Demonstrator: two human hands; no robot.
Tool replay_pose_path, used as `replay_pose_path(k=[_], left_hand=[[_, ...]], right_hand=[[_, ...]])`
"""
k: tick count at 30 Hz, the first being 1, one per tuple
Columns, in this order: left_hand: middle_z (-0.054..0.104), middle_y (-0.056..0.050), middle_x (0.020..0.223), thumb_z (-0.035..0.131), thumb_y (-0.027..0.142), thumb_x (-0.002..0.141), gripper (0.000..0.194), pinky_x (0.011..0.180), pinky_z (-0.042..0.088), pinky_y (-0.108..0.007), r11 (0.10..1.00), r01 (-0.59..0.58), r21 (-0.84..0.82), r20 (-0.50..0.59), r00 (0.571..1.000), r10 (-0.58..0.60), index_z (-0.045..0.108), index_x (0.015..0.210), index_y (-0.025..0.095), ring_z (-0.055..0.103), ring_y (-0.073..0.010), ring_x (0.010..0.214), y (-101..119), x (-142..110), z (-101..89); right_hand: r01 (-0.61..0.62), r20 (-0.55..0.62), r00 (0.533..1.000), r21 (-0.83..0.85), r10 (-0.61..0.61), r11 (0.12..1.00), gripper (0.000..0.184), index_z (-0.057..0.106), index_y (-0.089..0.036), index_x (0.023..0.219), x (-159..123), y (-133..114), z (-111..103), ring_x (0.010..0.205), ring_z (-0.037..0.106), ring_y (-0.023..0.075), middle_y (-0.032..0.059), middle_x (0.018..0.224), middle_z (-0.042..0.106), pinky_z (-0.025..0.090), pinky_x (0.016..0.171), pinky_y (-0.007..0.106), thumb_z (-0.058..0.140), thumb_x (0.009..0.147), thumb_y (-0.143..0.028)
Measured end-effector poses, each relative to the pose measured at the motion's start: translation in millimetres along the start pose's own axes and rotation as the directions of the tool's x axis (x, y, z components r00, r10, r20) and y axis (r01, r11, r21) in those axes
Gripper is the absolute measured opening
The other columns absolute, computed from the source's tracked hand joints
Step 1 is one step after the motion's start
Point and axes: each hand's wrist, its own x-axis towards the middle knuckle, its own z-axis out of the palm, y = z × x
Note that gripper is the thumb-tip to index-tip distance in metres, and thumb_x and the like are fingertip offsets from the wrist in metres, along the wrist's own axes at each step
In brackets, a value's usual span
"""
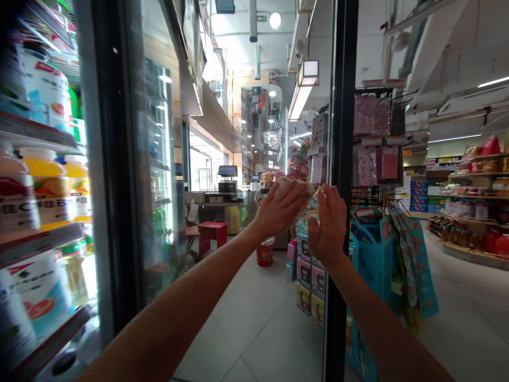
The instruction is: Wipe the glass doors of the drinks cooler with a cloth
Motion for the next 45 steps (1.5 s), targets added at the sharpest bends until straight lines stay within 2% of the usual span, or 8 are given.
replay_pose_path(k=[7,14,17,21,27,36,40,45], left_hand=[[0.026,-0.006,0.146,0.034,0.025,0.088,0.045,0.112,0.014,-0.051,0.644,0.753,-0.135,-0.278,0.595,-0.754,0.04,0.132,0.018,0.013,-0.0248,0.138,-85.1,-12.8,-19.6],[0.032,0.0,0.144,0.038,0.027,0.088,0.043,0.112,0.016,-0.046,1.0,0.017,0.008,-0.034,0.999,-0.017,0.042,0.13,0.025,0.018,-0.021,0.137,-23.8,-10.1,-6.7],[0.032,0.003,0.144,0.036,0.03,0.089,0.042,0.113,0.016,-0.043,0.986,-0.163,0.014,0.056,0.985,0.162,0.04,0.13,0.028,0.02,-0.0176,0.136,-27.5,-3.8,-9.8],[0.032,-0.001,0.144,0.036,0.029,0.09,0.042,0.113,0.016,-0.044,0.969,0.246,0.012,-0.096,0.965,-0.244,0.041,0.131,0.022,0.019,-0.0216,0.136,-84.6,-18.9,-22.8],[0.024,-0.015,0.146,0.031,0.026,0.091,0.045,0.11,0.013,-0.055,0.624,0.773,-0.116,-0.345,0.557,-0.755,0.037,0.131,0.005,0.014,-0.0308,0.136,-150.4,-73.0,-39.4],[0.032,-0.001,0.144,0.036,0.03,0.089,0.042,0.112,0.018,-0.044,0.996,0.059,0.063,-0.045,0.997,-0.056,0.042,0.13,0.023,0.017,-0.0211,0.137,-54.7,-30.3,-12.9],[0.031,-0.002,0.144,0.035,0.029,0.09,0.042,0.112,0.02,-0.043,0.975,0.207,0.08,-0.101,0.975,-0.198,0.042,0.13,0.021,0.018,-0.0219,0.137,-87.2,-48.9,-22.1],[0.022,-0.016,0.146,0.025,0.033,0.093,0.049,0.109,0.015,-0.057,0.718,0.695,-0.034,-0.333,0.67,-0.664,0.037,0.131,0.004,0.013,-0.033,0.136,-175.9,-126.1,-51.6]], right_hand=[[-0.012,-0.01,1.0,-0.01,0.012,1.0,0.056,0.019,-0.019,0.142,0.0,1.5,-2.2,0.135,0.026,0.0269,0.0117,0.145,0.03,0.029,0.104,0.05,0.028,0.087,-0.026],[-0.002,0.0,1.0,0.024,0.002,1.0,0.055,0.021,-0.019,0.141,2.7,-5.5,11.3,0.135,0.025,0.0259,0.0115,0.145,0.03,0.027,0.106,0.05,0.03,0.088,-0.027],[-0.005,0.002,1.0,0.016,0.005,1.0,0.054,0.022,-0.019,0.141,3.4,-5.6,15.3,0.135,0.026,0.0265,0.0116,0.145,0.031,0.027,0.105,0.051,0.03,0.088,-0.027],[-0.005,0.015,1.0,0.004,0.005,1.0,0.055,0.023,-0.018,0.141,1.7,-0.2,15.7,0.134,0.026,0.0268,0.0126,0.145,0.031,0.027,0.105,0.051,0.031,0.087,-0.027],[0.015,0.042,0.999,-0.014,-0.014,1.0,0.056,0.022,-0.018,0.141,1.1,3.6,14.6,0.135,0.025,0.0254,0.0121,0.145,0.032,0.026,0.107,0.048,0.034,0.086,-0.026],[0.043,0.052,0.998,0.025,-0.044,0.999,0.056,0.025,-0.017,0.14,2.1,-9.4,29.0,0.134,0.027,0.0255,0.0136,0.143,0.034,0.029,0.105,0.048,0.036,0.085,-0.024],[0.026,0.056,0.998,0.019,-0.027,0.999,0.056,0.025,-0.017,0.139,-0.5,-6.7,26.8,0.134,0.027,0.0256,0.0139,0.142,0.035,0.028,0.106,0.048,0.036,0.085,-0.024],[0.016,0.055,0.998,0.005,-0.016,1.0,0.056,0.026,-0.016,0.139,-1.5,0.5,20.2,0.134,0.028,0.0257,0.0143,0.142,0.036,0.028,0.106,0.049,0.036,0.085,-0.024]])
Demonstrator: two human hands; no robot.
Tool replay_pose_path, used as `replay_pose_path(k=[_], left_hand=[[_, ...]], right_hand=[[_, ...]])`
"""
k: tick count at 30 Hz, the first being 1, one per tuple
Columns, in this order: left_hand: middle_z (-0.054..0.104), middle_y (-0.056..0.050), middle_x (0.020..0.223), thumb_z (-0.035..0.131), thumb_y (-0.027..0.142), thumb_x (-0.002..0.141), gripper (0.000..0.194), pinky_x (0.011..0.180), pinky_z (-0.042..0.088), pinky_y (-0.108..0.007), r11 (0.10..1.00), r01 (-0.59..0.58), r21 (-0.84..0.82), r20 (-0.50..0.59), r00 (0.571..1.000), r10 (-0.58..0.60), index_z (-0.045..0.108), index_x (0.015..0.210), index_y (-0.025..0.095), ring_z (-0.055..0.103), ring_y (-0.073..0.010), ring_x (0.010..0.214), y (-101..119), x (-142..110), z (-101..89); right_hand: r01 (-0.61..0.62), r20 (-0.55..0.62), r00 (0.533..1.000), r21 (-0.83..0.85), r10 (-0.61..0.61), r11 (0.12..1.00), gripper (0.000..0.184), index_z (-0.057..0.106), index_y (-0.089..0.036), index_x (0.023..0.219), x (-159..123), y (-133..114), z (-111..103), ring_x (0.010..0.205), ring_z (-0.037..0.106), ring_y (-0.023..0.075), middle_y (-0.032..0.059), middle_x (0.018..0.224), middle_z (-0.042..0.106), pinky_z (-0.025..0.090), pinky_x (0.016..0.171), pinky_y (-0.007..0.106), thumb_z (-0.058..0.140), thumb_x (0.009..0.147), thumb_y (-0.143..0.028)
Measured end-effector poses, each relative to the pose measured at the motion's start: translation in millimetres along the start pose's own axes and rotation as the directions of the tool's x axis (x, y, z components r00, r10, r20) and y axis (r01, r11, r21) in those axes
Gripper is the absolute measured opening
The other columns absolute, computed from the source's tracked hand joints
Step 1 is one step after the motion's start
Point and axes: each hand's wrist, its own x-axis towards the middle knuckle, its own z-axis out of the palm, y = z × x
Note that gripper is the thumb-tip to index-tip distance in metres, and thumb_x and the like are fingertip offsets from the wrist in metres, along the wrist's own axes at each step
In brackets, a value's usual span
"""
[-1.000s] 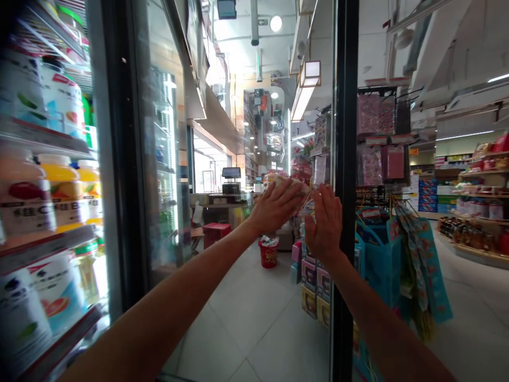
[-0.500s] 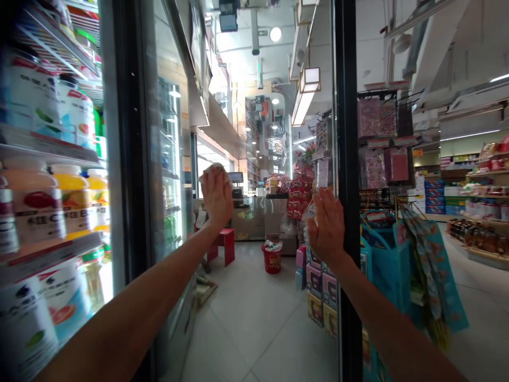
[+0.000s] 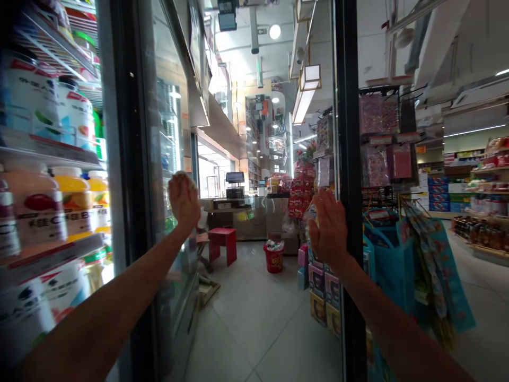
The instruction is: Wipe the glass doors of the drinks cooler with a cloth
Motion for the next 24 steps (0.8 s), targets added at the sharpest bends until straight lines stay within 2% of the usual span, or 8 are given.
replay_pose_path(k=[2,4,9,11,13,15,19,24], left_hand=[[0.018,-0.015,0.148,0.022,0.037,0.094,0.051,0.107,0.012,-0.061,0.994,0.104,-0.033,-0.038,0.994,-0.105,0.035,0.132,0.005,0.009,-0.0357,0.135,-27.8,-2.3,-8.6],[0.015,-0.015,0.148,0.021,0.039,0.094,0.052,0.107,0.01,-0.062,0.988,0.137,-0.07,-0.051,0.989,-0.141,0.034,0.132,0.005,0.005,-0.0358,0.136,-28.4,-8.5,-8.0],[0.028,-0.008,0.145,0.031,0.04,0.091,0.048,0.113,0.023,-0.041,0.984,-0.09,-0.151,0.048,0.994,0.098,0.035,0.133,0.015,0.017,-0.0192,0.137,61.8,-22.5,26.0],[0.024,-0.01,0.147,0.03,0.035,0.091,0.049,0.113,0.019,-0.042,0.956,-0.18,-0.23,0.078,0.976,0.203,0.029,0.136,0.015,0.013,-0.0177,0.138,95.2,-24.7,37.0],[0.016,-0.013,0.149,0.028,0.033,0.092,0.052,0.114,0.015,-0.044,0.939,-0.198,-0.281,0.081,0.97,0.228,0.021,0.139,0.012,0.006,-0.0182,0.138,107.2,-26.6,38.5],[0.012,-0.014,0.149,0.03,0.032,0.091,0.056,0.114,0.014,-0.044,0.925,-0.217,-0.313,0.102,0.96,0.26,0.015,0.14,0.009,0.003,-0.0196,0.138,96.9,-29.7,30.0],[0.012,-0.012,0.149,0.041,0.036,0.086,0.067,0.112,0.022,-0.042,0.901,-0.275,-0.336,0.162,0.925,0.343,0.011,0.142,0.014,0.011,-0.0227,0.138,40.3,-41.4,2.8],[0.013,-0.014,0.149,0.035,0.039,0.089,0.063,0.11,0.016,-0.054,0.999,-0.013,-0.04,0.152,0.988,0.019,0.012,0.142,0.015,0.011,-0.0263,0.138,-11.0,-51.4,-7.1]], right_hand=[[0.001,-0.002,1.0,0.006,-0.001,1.0,0.056,0.027,-0.016,0.139,1.4,-1.9,0.6,0.134,0.029,0.0258,0.0142,0.141,0.037,0.028,0.106,0.05,0.037,0.084,-0.022],[0.022,-0.008,1.0,0.028,-0.022,0.999,0.057,0.027,-0.017,0.139,5.4,-9.9,4.5,0.133,0.03,0.0257,0.0139,0.14,0.039,0.03,0.105,0.05,0.039,0.083,-0.02],[0.162,-0.062,0.986,0.239,-0.152,0.957,0.058,0.03,-0.017,0.138,30.3,-59.3,31.5,0.132,0.032,0.0229,0.0127,0.138,0.041,0.035,0.105,0.047,0.041,0.081,-0.014],[0.19,-0.076,0.982,0.353,-0.174,0.916,0.053,0.035,-0.016,0.135,45.4,-84.6,48.3,0.132,0.033,0.0198,0.0119,0.138,0.042,0.036,0.106,0.043,0.038,0.082,-0.013],[0.171,-0.033,0.984,0.43,-0.174,0.886,0.049,0.039,-0.014,0.133,61.8,-107.5,66.5,0.131,0.034,0.0167,0.0107,0.137,0.043,0.036,0.107,0.038,0.033,0.084,-0.014],[0.098,0.073,0.987,0.44,-0.144,0.893,0.047,0.042,-0.011,0.131,77.1,-125.7,84.0,0.131,0.034,0.0158,0.0106,0.138,0.043,0.034,0.109,0.035,0.03,0.086,-0.016],[-0.003,0.216,0.974,0.309,-0.067,0.951,0.046,0.043,-0.006,0.13,96.3,-151.0,112.2,0.134,0.027,0.0215,0.0125,0.141,0.039,0.025,0.113,0.037,0.031,0.089,-0.022],[0.149,0.26,0.949,0.131,-0.179,0.98,0.052,0.036,-0.011,0.135,107.7,-156.2,128.0,0.138,0.014,0.0271,0.0082,0.147,0.028,0.02,0.111,0.048,0.039,0.086,-0.029]])
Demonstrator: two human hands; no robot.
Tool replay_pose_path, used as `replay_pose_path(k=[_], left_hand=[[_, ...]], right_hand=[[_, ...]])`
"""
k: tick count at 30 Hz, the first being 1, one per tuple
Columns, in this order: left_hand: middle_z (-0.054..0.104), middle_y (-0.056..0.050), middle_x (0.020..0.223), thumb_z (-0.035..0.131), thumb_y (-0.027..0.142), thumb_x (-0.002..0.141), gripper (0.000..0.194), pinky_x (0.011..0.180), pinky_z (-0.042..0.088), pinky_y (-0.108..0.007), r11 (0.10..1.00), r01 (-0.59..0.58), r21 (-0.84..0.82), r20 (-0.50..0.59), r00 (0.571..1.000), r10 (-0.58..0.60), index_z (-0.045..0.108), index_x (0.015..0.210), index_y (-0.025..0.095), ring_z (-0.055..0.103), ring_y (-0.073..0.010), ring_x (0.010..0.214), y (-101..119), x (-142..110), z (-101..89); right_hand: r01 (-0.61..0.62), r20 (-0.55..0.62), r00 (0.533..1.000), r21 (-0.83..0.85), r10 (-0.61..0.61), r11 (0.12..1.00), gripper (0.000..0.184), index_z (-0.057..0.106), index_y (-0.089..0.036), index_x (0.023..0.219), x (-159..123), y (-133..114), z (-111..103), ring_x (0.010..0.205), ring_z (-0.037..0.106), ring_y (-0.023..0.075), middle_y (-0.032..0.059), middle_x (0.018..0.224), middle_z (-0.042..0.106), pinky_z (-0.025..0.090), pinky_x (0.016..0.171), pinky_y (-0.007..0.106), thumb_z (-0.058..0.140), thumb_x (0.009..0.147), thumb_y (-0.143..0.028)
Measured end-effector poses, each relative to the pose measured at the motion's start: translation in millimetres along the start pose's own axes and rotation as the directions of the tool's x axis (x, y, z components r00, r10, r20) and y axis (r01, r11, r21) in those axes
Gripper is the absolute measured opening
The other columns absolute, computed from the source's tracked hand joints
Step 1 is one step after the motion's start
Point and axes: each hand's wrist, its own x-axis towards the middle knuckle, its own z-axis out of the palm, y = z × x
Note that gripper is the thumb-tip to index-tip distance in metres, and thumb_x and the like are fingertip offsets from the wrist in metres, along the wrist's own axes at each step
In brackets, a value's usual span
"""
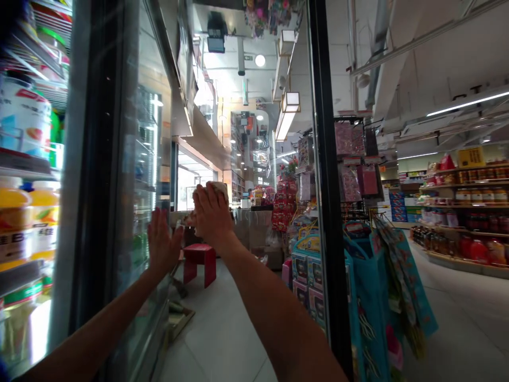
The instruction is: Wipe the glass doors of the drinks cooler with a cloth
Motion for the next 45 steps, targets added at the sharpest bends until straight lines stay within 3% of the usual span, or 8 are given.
replay_pose_path(k=[10,14,17,21,25,29,39,45], left_hand=[[0.014,-0.013,0.149,0.028,0.04,0.091,0.059,0.111,0.015,-0.049,0.991,0.093,0.098,-0.009,0.996,-0.093,0.016,0.142,0.013,0.007,-0.0236,0.138,-5.6,-1.6,0.2],[0.013,-0.013,0.149,0.026,0.04,0.092,0.058,0.111,0.013,-0.049,0.989,0.114,0.091,-0.013,0.993,-0.114,0.015,0.142,0.013,0.006,-0.0232,0.138,-4.5,-2.7,2.4],[0.013,-0.013,0.149,0.027,0.04,0.091,0.059,0.111,0.014,-0.05,0.992,0.089,0.084,-0.017,0.996,-0.088,0.014,0.142,0.014,0.007,-0.0237,0.138,-5.9,-2.8,2.6],[0.017,-0.015,0.148,0.03,0.04,0.09,0.059,0.109,0.017,-0.052,0.996,0.059,0.071,-0.055,0.997,-0.055,0.016,0.142,0.014,0.011,-0.0256,0.138,-9.0,-2.5,3.2],[0.017,-0.015,0.148,0.03,0.04,0.091,0.059,0.109,0.017,-0.054,0.997,0.052,0.061,-0.058,0.997,-0.048,0.016,0.142,0.014,0.011,-0.0268,0.137,-9.5,-2.9,4.0],[0.017,-0.014,0.148,0.029,0.04,0.091,0.059,0.109,0.016,-0.053,0.995,0.07,0.068,-0.054,0.996,-0.066,0.016,0.142,0.014,0.01,-0.0264,0.138,-7.8,-3.7,4.2],[0.015,-0.012,0.149,0.032,0.038,0.091,0.059,0.111,0.015,-0.048,0.994,0.055,0.096,-0.066,0.997,-0.048,0.014,0.142,0.016,0.013,-0.0239,0.137,-6.1,-3.2,3.0],[0.016,-0.013,0.148,0.031,0.036,0.091,0.058,0.111,0.014,-0.047,0.993,0.046,0.104,-0.075,0.996,-0.039,0.016,0.142,0.014,0.01,-0.0234,0.138,-6.8,-4.4,1.9]], right_hand=[[-0.464,-0.294,0.876,-0.293,0.383,0.836,0.052,0.034,-0.013,0.134,-40.7,160.1,-101.8,0.136,0.014,0.0316,0.0128,0.147,0.023,0.022,0.107,0.055,0.036,0.085,-0.029],[-0.397,-0.272,0.905,-0.263,0.327,0.879,0.051,0.035,-0.011,0.133,-31.9,126.3,-83.4,0.136,0.014,0.0311,0.0139,0.146,0.024,0.02,0.108,0.054,0.037,0.085,-0.028],[-0.052,-0.035,0.998,-0.207,0.045,0.977,0.047,0.039,-0.017,0.131,-9.2,68.4,-51.0,0.136,0.017,0.0251,0.0085,0.144,0.03,0.018,0.112,0.047,0.039,0.085,-0.027],[0.249,0.111,0.965,-0.126,-0.236,0.96,0.047,0.039,-0.023,0.131,1.6,37.7,-31.0,0.135,0.021,0.0222,0.0022,0.142,0.035,0.021,0.113,0.043,0.043,0.085,-0.029],[-0.093,-0.129,0.989,-0.214,0.067,0.972,0.048,0.04,-0.019,0.131,-12.0,96.5,-62.9,0.135,0.019,0.0293,0.0087,0.144,0.029,0.021,0.11,0.051,0.042,0.085,-0.03],[-0.443,-0.351,0.867,-0.224,0.352,0.868,0.049,0.04,-0.014,0.132,-19.0,161.0,-99.7,0.135,0.014,0.035,0.0141,0.146,0.021,0.022,0.105,0.057,0.038,0.085,-0.029],[0.211,0.098,0.975,-0.103,-0.201,0.972,0.042,0.047,-0.028,0.124,-1.3,78.3,-60.3,0.135,0.021,0.0246,-0.0003,0.144,0.03,0.02,0.112,0.047,0.047,0.082,-0.026],[-0.317,-0.279,0.926,-0.217,0.252,0.923,0.045,0.044,-0.021,0.129,-18.0,153.6,-105.0,0.136,0.014,0.032,0.0081,0.146,0.023,0.02,0.108,0.054,0.04,0.085,-0.029]])
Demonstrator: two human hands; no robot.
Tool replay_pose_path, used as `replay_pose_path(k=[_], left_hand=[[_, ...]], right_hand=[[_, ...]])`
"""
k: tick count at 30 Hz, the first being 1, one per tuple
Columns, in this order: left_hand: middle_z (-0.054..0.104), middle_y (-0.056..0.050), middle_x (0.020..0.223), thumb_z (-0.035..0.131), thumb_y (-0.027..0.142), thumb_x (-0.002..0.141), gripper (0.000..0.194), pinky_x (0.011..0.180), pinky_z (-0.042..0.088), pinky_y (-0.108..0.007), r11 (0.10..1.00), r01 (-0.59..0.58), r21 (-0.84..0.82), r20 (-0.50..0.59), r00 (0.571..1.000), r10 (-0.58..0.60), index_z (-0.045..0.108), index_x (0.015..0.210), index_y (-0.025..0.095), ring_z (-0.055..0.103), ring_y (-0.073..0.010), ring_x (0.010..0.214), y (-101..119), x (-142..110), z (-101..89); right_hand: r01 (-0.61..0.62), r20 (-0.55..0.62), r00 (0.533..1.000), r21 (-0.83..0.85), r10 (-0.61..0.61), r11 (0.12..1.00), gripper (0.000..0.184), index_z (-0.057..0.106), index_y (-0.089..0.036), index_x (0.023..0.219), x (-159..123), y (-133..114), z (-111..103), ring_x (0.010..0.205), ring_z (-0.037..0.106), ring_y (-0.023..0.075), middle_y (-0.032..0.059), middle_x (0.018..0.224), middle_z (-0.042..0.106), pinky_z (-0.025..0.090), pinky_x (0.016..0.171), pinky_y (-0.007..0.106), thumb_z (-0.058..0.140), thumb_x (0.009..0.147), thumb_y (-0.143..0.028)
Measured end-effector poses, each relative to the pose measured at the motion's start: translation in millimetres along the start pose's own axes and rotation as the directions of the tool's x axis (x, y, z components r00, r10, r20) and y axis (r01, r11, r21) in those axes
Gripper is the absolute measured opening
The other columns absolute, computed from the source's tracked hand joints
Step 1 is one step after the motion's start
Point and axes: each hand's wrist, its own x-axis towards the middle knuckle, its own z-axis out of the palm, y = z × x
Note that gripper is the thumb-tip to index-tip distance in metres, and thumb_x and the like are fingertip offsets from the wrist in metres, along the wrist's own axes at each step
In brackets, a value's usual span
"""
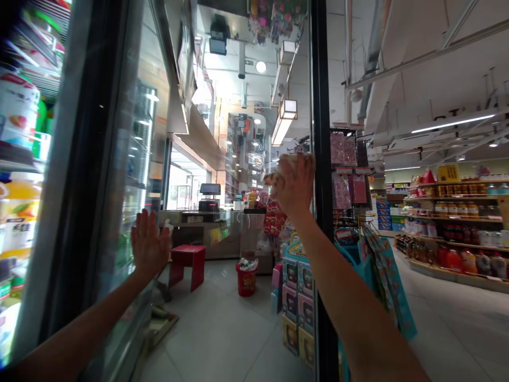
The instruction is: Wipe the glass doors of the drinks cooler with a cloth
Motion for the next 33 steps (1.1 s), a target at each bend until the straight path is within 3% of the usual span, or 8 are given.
replay_pose_path(k=[3,8,11,15,19,26,29,33], left_hand=[[0.021,-0.013,0.147,0.032,0.036,0.09,0.055,0.111,0.012,-0.047,0.993,-0.111,-0.032,0.006,0.994,0.111,0.022,0.141,0.016,0.012,-0.023,0.138,22.3,10.3,1.2],[0.024,-0.012,0.146,0.034,0.038,0.089,0.054,0.11,0.015,-0.046,0.972,-0.211,-0.104,0.042,0.975,0.216,0.029,0.138,0.015,0.016,-0.0232,0.137,80.1,35.2,11.2],[0.024,-0.013,0.146,0.035,0.038,0.089,0.055,0.11,0.014,-0.046,0.976,-0.2,-0.089,0.039,0.978,0.204,0.029,0.138,0.014,0.017,-0.0236,0.137,89.0,37.1,16.0],[0.025,-0.011,0.146,0.036,0.037,0.088,0.055,0.111,0.012,-0.045,0.966,-0.242,-0.093,0.046,0.968,0.247,0.027,0.139,0.017,0.016,-0.0221,0.137,78.3,30.2,16.4],[0.024,-0.011,0.146,0.036,0.036,0.089,0.055,0.112,0.011,-0.045,0.969,-0.223,-0.104,0.037,0.973,0.228,0.026,0.139,0.017,0.014,-0.0216,0.137,76.3,26.8,16.7],[0.026,-0.012,0.146,0.034,0.031,0.089,0.052,0.111,0.015,-0.045,0.967,-0.238,-0.085,0.065,0.968,0.244,0.027,0.139,0.016,0.014,-0.0216,0.137,76.6,14.1,13.6],[0.025,-0.011,0.146,0.035,0.031,0.089,0.052,0.111,0.015,-0.046,0.965,-0.251,-0.077,0.082,0.963,0.257,0.027,0.139,0.017,0.015,-0.022,0.137,64.2,-1.7,9.5],[0.021,-0.01,0.147,0.035,0.032,0.089,0.055,0.112,0.012,-0.045,0.98,-0.187,-0.07,0.09,0.977,0.192,0.021,0.141,0.019,0.014,-0.0217,0.137,43.1,-25.4,2.8]], right_hand=[[-0.031,0.01,0.999,0.002,0.031,1.0,0.046,0.043,-0.021,0.13,1.7,0.8,1.8,0.136,0.015,0.0326,0.0085,0.148,0.021,0.021,0.106,0.057,0.041,0.084,-0.027],[0.3,0.195,0.923,0.174,-0.331,0.938,0.047,0.042,-0.027,0.13,-40.5,-73.1,15.5,0.136,0.019,0.0263,0.004,0.147,0.027,0.02,0.11,0.05,0.046,0.083,-0.027],[0.34,0.233,0.897,0.18,-0.376,0.923,0.049,0.04,-0.028,0.132,-61.8,-78.4,13.2,0.136,0.022,0.0253,0.0051,0.146,0.03,0.019,0.11,0.05,0.045,0.083,-0.028],[0.099,0.128,0.986,0.039,-0.103,0.994,0.049,0.038,-0.025,0.133,-52.2,-21.9,0.8,0.136,0.021,0.0286,0.0076,0.147,0.027,0.019,0.107,0.056,0.04,0.085,-0.03],[-0.144,-0.034,0.989,0.011,0.145,0.989,0.051,0.036,-0.017,0.135,-38.6,-3.4,-0.9,0.136,0.017,0.0319,0.0123,0.147,0.024,0.018,0.106,0.06,0.036,0.085,-0.029],[0.311,0.172,0.921,0.221,-0.35,0.925,0.049,0.039,-0.023,0.133,-113.4,-111.4,16.9,0.135,0.023,0.026,0.0053,0.143,0.036,0.025,0.108,0.05,0.042,0.085,-0.027],[0.276,0.189,0.932,0.179,-0.308,0.944,0.05,0.038,-0.024,0.134,-126.2,-89.7,8.0,0.135,0.022,0.0265,0.0057,0.143,0.036,0.023,0.109,0.051,0.044,0.084,-0.025],[-0.01,0.038,0.999,0.007,0.009,1.0,0.052,0.035,-0.021,0.136,-117.3,-16.9,-13.3,0.136,0.018,0.031,0.0104,0.147,0.027,0.025,0.104,0.058,0.042,0.085,-0.026]])
